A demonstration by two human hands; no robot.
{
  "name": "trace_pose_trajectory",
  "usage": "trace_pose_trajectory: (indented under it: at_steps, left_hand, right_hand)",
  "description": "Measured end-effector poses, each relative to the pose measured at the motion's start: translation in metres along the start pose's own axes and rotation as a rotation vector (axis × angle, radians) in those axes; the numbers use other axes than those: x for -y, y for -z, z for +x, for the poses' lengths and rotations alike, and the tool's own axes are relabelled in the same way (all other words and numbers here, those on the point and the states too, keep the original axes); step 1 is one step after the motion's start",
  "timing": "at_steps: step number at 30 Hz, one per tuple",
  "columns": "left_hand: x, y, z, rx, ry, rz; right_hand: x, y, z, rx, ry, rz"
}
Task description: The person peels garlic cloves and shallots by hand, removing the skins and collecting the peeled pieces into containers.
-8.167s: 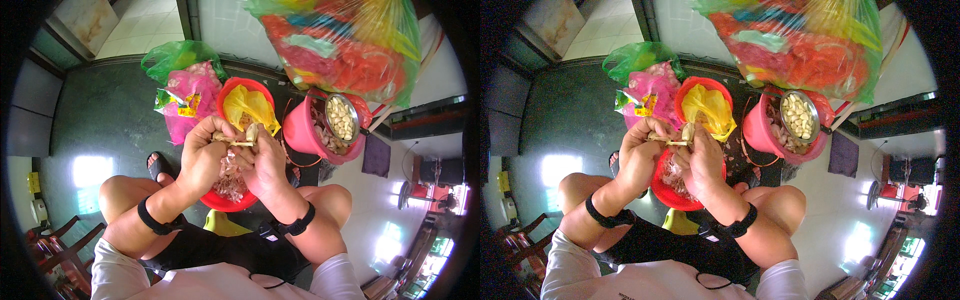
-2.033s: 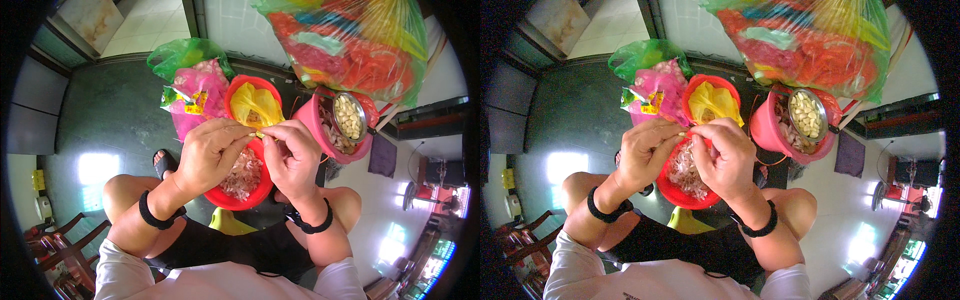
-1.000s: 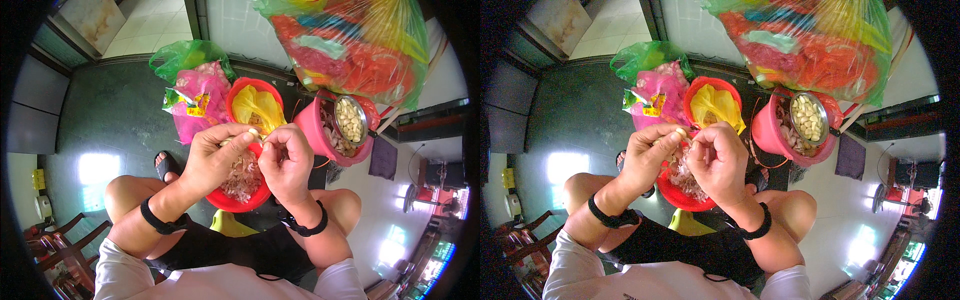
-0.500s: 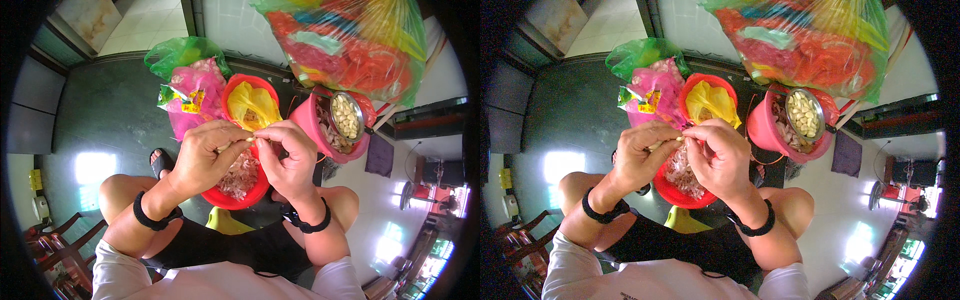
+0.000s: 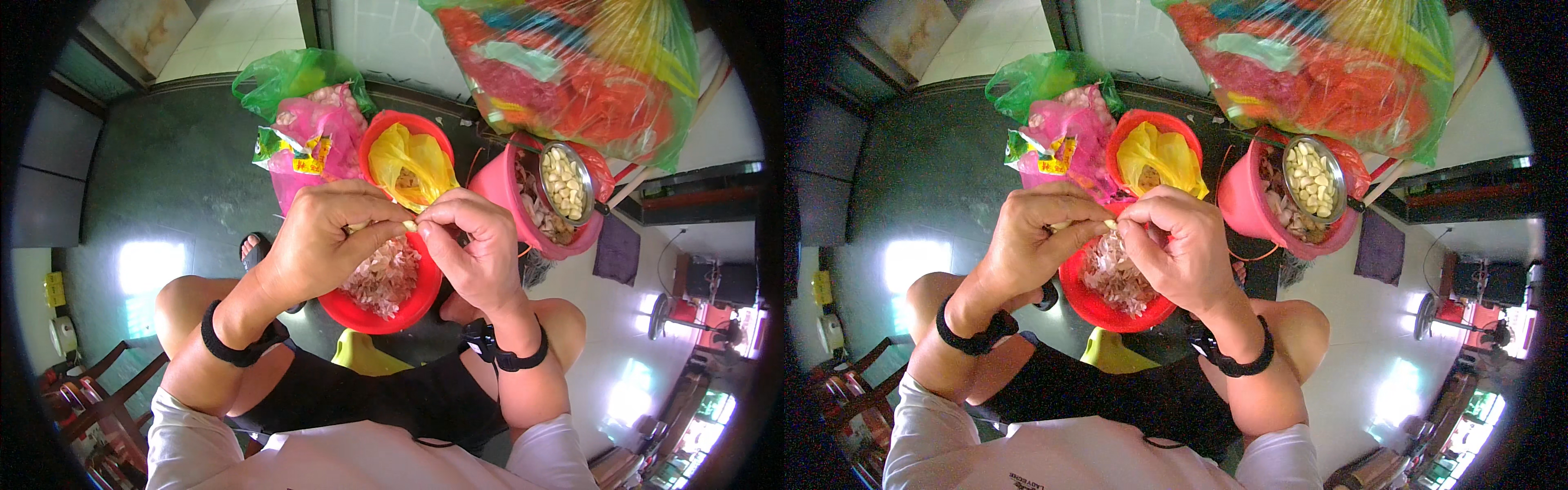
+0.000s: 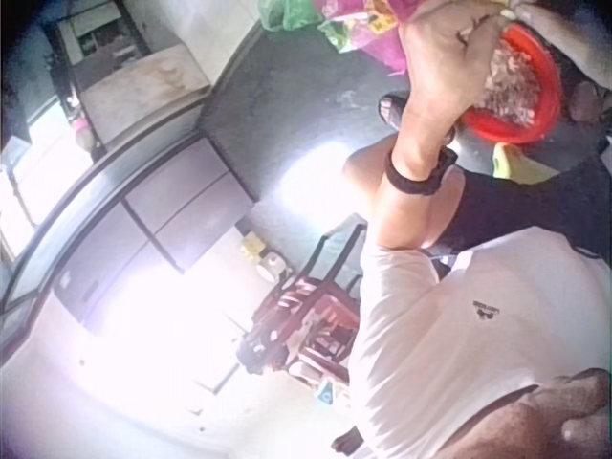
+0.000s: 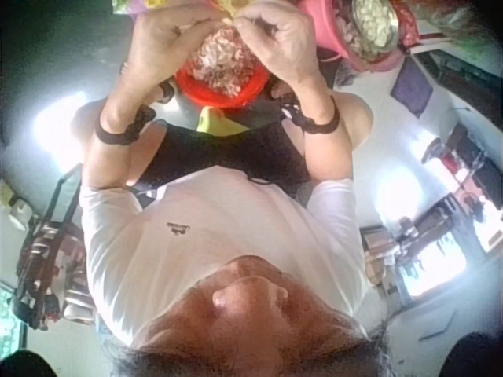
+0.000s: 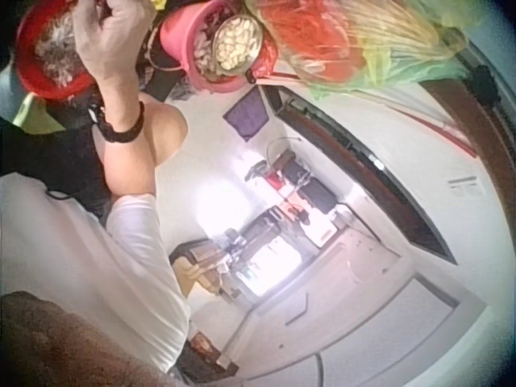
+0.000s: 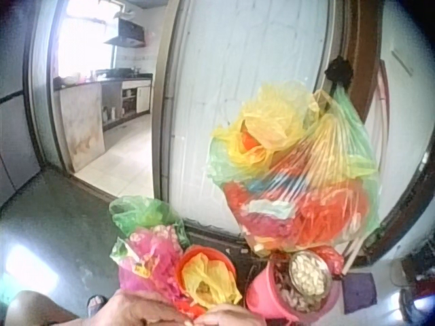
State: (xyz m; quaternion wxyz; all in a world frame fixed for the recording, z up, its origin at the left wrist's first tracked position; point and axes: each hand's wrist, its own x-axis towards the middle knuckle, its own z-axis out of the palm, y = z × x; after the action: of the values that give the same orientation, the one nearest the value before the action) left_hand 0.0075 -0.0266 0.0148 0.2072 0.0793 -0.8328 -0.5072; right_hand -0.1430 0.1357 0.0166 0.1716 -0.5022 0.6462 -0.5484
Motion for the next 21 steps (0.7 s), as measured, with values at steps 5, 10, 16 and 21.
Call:
trace_pose_trajectory:
  at_steps: [5,10,16,21]
  left_hand:
    - [-0.002,0.003,0.0,0.028,0.022,-0.009]
    - [0.005,0.002,-0.003,0.068,0.034,0.012]
    - [0.003,-0.002,-0.002,0.102,0.166,-0.02]
    - [-0.006,-0.015,0.001,-0.167,0.16,-0.041]
  right_hand:
    - [0.002,-0.001,0.0,0.02,0.002,-0.039]
    - [0.004,-0.007,-0.003,0.034,-0.059,-0.069]
    - [-0.008,-0.014,-0.009,-0.008,-0.101,-0.063]
    - [-0.004,-0.02,-0.006,-0.158,-0.268,0.101]
